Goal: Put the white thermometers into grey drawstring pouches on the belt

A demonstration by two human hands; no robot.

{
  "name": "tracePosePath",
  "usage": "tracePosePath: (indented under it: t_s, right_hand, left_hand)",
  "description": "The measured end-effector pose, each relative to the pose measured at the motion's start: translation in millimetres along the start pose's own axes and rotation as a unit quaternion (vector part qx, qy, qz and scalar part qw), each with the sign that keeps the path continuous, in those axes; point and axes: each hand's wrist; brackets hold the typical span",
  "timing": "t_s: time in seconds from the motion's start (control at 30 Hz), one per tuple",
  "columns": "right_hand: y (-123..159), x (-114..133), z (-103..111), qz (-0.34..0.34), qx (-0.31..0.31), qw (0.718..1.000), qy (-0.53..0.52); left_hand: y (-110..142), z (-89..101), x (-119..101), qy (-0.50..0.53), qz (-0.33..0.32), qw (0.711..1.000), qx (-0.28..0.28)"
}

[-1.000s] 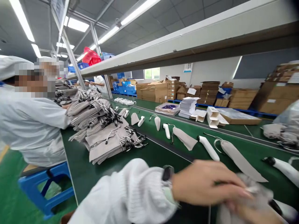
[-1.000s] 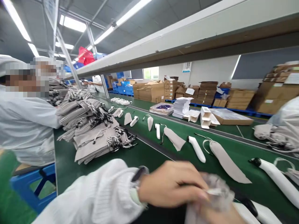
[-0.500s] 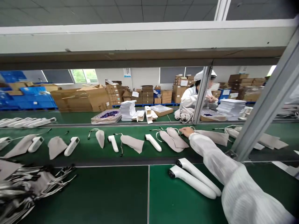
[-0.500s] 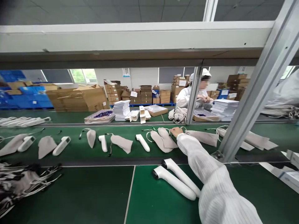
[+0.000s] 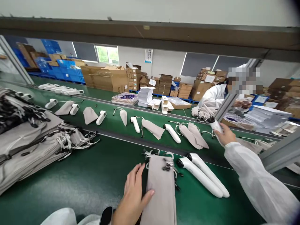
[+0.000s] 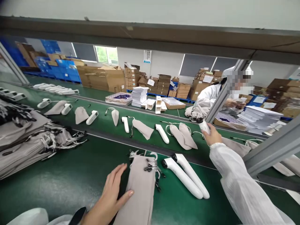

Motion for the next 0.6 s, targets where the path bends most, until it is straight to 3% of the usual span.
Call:
tracePosePath:
  t_s: [0.07,0.13,0.23,0.37,0.5,0.6]
  right_hand:
    - [18.2,27.5,7.7,-0.014,-0.04,0.998,-0.051]
    - [45.2,59.6,10.7,-0.033,-0.038,0.985,-0.165]
    - [88.9,105.8,3.7,-0.036,0.058,0.935,-0.349]
    - [124.2,137.3,-13.9,-0.068,0.153,0.909,-0.383]
    - [136.4,136.6,-33.4,-0.075,0.181,0.901,-0.387]
    - [141.8,132.7,-55.5,-0.074,0.188,0.895,-0.397]
  left_hand:
    - [-7.7,-10.8,-14.5,-0.091,-0.057,0.994,-0.003]
    - [-25.1,-3.7,-24.6,-0.146,-0.162,0.976,0.021]
    - [-66.3,11.7,-30.1,-0.144,-0.29,0.942,0.088]
    - [-106.9,7.1,-23.6,-0.123,-0.285,0.939,0.147]
    - [-102.4,-2.5,-13.0,-0.124,-0.292,0.943,0.098]
    - [-91.7,-4.3,-7.9,-0.162,-0.333,0.927,0.066]
Point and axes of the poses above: each hand's wrist, its own y-axis away from the middle knuckle, its own z-axis out of the back of the hand, x = y × z, and after that the axes turned 8 degrees about -z, right-handed
